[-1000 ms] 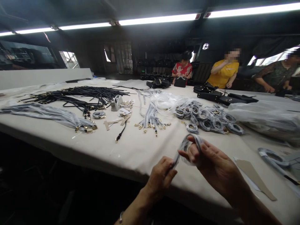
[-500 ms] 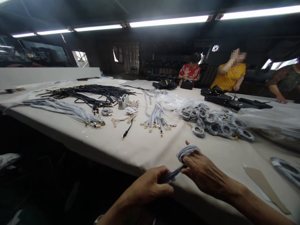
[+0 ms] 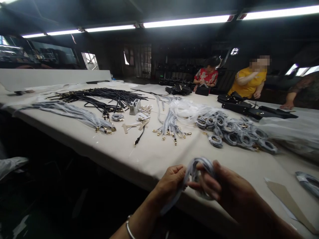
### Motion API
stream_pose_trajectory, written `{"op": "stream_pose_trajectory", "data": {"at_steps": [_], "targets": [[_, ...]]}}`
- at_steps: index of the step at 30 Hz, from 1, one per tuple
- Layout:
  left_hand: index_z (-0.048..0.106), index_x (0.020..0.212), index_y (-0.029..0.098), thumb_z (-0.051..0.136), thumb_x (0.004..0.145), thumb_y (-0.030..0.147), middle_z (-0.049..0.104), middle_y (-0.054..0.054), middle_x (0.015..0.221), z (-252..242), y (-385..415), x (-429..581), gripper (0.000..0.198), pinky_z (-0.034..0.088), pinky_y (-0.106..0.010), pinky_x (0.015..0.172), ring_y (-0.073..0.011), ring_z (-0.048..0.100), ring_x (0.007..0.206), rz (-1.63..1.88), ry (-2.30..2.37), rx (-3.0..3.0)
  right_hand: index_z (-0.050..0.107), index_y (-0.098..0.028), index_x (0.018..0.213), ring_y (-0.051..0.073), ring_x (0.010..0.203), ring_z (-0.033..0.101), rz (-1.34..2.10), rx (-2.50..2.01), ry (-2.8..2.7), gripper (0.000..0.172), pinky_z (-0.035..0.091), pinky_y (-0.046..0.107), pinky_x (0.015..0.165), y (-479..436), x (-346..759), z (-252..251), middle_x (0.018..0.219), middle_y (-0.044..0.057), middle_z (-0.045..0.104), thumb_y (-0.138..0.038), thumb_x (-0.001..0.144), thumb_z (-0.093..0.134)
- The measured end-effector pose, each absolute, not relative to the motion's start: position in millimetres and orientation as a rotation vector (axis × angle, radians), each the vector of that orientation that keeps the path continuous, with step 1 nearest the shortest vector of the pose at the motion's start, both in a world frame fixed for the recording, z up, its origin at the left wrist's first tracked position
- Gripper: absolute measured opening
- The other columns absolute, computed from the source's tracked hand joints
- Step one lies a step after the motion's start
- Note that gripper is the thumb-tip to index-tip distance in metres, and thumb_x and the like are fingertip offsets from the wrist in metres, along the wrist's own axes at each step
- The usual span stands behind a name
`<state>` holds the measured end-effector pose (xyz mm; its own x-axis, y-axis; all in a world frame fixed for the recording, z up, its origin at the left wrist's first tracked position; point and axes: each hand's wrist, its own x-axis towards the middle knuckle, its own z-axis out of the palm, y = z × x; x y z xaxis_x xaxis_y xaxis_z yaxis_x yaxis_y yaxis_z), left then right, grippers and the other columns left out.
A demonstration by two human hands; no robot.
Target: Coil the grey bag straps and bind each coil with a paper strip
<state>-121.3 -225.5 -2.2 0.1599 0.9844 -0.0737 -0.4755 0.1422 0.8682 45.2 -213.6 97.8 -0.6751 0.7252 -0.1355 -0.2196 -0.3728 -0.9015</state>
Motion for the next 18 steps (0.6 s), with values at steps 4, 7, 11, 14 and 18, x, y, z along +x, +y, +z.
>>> {"op": "stream_pose_trajectory", "data": {"at_steps": [4, 7, 11, 14, 18], "targets": [[0.054, 0.104, 0.020, 0.058, 0.087, 0.061, 0.057, 0.003, 0.076, -5.6, -227.9, -91.3, 0.045, 0.022, -0.018, 0.037, -0.0039, 0.034, 0.040, 1.542, 0.750, 0.816, 0.066, -0.021, 0.114, 0.015, 0.070, 0.058, 1.682, -0.456, -1.313, 0.030, 0.049, 0.049, 0.100, -198.2, 28.6, 116.4, 0.075, -0.001, 0.053, -0.042, 0.094, 0.056], [0.059, 0.098, 0.016, 0.062, 0.087, 0.053, 0.059, 0.002, 0.071, 12.2, -234.9, -93.6, 0.038, 0.037, -0.020, 0.047, -0.0071, 0.046, 0.047, 1.430, 0.837, 1.092, 0.060, -0.026, 0.118, 0.021, 0.097, 0.061, 1.134, -0.449, -1.697, 0.023, 0.043, 0.048, 0.105, -184.6, 24.4, 112.2, 0.089, 0.003, 0.062, -0.031, 0.099, 0.048], [0.067, 0.090, 0.012, 0.061, 0.089, 0.040, 0.065, -0.004, 0.077, 35.3, -245.2, -126.8, 0.028, 0.044, -0.025, 0.072, -0.0143, 0.058, 0.073, 1.144, 0.750, 1.203, 0.057, -0.021, 0.105, 0.027, 0.099, 0.060, 0.262, -0.368, -2.392, 0.014, 0.048, 0.044, 0.088, -163.4, 31.5, 98.3, 0.097, 0.009, 0.065, -0.016, 0.096, 0.047], [0.067, 0.100, 0.013, 0.070, 0.078, 0.032, 0.060, 0.001, 0.074, 38.8, -248.3, -157.1, 0.029, 0.038, -0.023, 0.062, -0.0114, 0.051, 0.065, 0.970, 0.804, 1.188, 0.056, -0.018, 0.097, 0.027, 0.080, 0.058, -0.008, -0.367, -2.728, 0.007, 0.047, 0.044, 0.075, -156.2, 42.2, 86.4, 0.088, 0.010, 0.063, -0.022, 0.094, 0.050], [0.069, 0.093, 0.015, 0.071, 0.071, 0.020, 0.055, 0.005, 0.070, 35.8, -241.4, -175.8, 0.023, 0.034, -0.022, 0.058, -0.0103, 0.047, 0.063, 0.908, 1.119, 1.445, 0.056, -0.019, 0.088, 0.025, 0.071, 0.054, 0.187, -0.648, -2.958, 0.013, 0.044, 0.039, 0.066, -171.3, 55.4, 69.0, 0.085, 0.009, 0.062, -0.032, 0.092, 0.053]]}}
